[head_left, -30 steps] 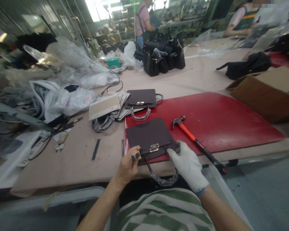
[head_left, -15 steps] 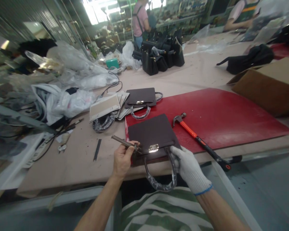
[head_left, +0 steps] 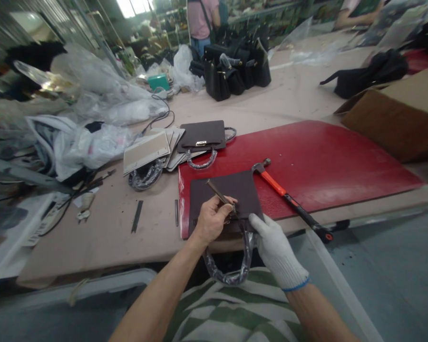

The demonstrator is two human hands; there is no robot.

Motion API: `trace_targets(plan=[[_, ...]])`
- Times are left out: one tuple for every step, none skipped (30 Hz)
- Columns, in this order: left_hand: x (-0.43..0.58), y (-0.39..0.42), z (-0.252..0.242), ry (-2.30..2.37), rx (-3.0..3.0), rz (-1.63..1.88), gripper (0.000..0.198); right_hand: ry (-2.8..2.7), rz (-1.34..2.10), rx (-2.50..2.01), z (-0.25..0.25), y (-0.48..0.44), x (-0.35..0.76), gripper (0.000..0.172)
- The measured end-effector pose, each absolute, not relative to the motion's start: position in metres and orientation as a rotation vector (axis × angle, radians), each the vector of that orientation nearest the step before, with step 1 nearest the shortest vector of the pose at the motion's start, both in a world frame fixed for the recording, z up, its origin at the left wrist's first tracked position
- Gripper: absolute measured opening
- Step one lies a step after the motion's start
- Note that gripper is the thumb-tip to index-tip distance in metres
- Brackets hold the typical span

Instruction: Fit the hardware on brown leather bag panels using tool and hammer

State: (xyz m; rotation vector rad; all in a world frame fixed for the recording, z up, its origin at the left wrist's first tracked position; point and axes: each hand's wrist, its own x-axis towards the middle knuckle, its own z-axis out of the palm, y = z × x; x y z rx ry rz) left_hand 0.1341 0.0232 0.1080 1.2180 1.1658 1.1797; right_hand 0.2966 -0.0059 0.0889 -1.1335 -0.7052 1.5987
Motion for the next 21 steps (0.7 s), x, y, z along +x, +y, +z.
trace_targets(plan=[[0.132, 0.022, 0.111, 1.165, 1.215, 1.192, 0.025, -0.692, 1.612, -1.108, 0.09, -0.005, 0.296, 0.033], [0.131, 0.022, 0.116, 1.162, 1.217, 1.206, 0.024, -0.669, 1.635, -1.07, 0.091, -0.004, 0.295, 0.034], [0.129, 0.021, 0.121, 1.16, 1.226, 1.222, 0.024, -0.646, 1.655, -1.031, 0.092, -0.003, 0.294, 0.035], [0.128, 0.021, 0.126, 1.161, 1.239, 1.234, 0.023, -0.641, 1.675, -1.004, 0.093, -0.002, 0.293, 0.036], [0.127, 0.022, 0.131, 1.164, 1.252, 1.243, 0.022, -0.638, 1.695, -0.984, 0.094, -0.002, 0.292, 0.036], [0.126, 0.022, 0.135, 1.168, 1.268, 1.249, 0.022, -0.633, 1.71, -0.967, 0.095, -0.002, 0.291, 0.034], [0.126, 0.023, 0.138, 1.173, 1.283, 1.251, 0.021, -0.628, 1.715, -0.953, 0.095, -0.003, 0.29, 0.033], [0.126, 0.024, 0.14, 1.179, 1.297, 1.253, 0.021, -0.63, 1.709, -0.95, 0.095, -0.004, 0.29, 0.03], [0.127, 0.025, 0.142, 1.182, 1.308, 1.253, 0.021, -0.643, 1.692, -0.967, 0.095, -0.006, 0.291, 0.028], [0.128, 0.025, 0.143, 1.18, 1.316, 1.255, 0.021, -0.665, 1.664, -1.003, 0.095, -0.008, 0.293, 0.027], [0.129, 0.025, 0.144, 1.173, 1.323, 1.262, 0.021, -0.693, 1.628, -1.049, 0.096, -0.01, 0.297, 0.026], [0.13, 0.025, 0.145, 1.158, 1.33, 1.272, 0.021, -0.719, 1.592, -1.098, 0.098, -0.012, 0.301, 0.026], [0.131, 0.024, 0.147, 1.137, 1.338, 1.287, 0.021, -0.74, 1.561, -1.137, 0.101, -0.013, 0.306, 0.027], [0.133, 0.024, 0.149, 1.115, 1.348, 1.302, 0.021, -0.754, 1.537, -1.156, 0.105, -0.013, 0.31, 0.027], [0.134, 0.023, 0.152, 1.094, 1.361, 1.312, 0.021, -0.758, 1.523, -1.156, 0.109, -0.013, 0.314, 0.026], [0.135, 0.023, 0.154, 1.078, 1.375, 1.317, 0.021, -0.754, 1.527, -1.14, 0.113, -0.011, 0.316, 0.025], [0.136, 0.023, 0.156, 1.071, 1.387, 1.317, 0.022, -0.743, 1.546, -1.121, 0.116, -0.009, 0.317, 0.024], [0.136, 0.023, 0.156, 1.074, 1.395, 1.314, 0.022, -0.731, 1.576, -1.104, 0.118, -0.006, 0.316, 0.023], [0.136, 0.024, 0.155, 1.088, 1.396, 1.309, 0.022, -0.717, 1.608, -1.092, 0.118, -0.004, 0.314, 0.023], [0.134, 0.025, 0.151, 1.107, 1.392, 1.301, 0.022, -0.706, 1.639, -1.084, 0.116, -0.003, 0.311, 0.023], [0.132, 0.027, 0.146, 1.13, 1.385, 1.293, 0.023, -0.7, 1.664, -1.081, 0.113, -0.002, 0.306, 0.023]])
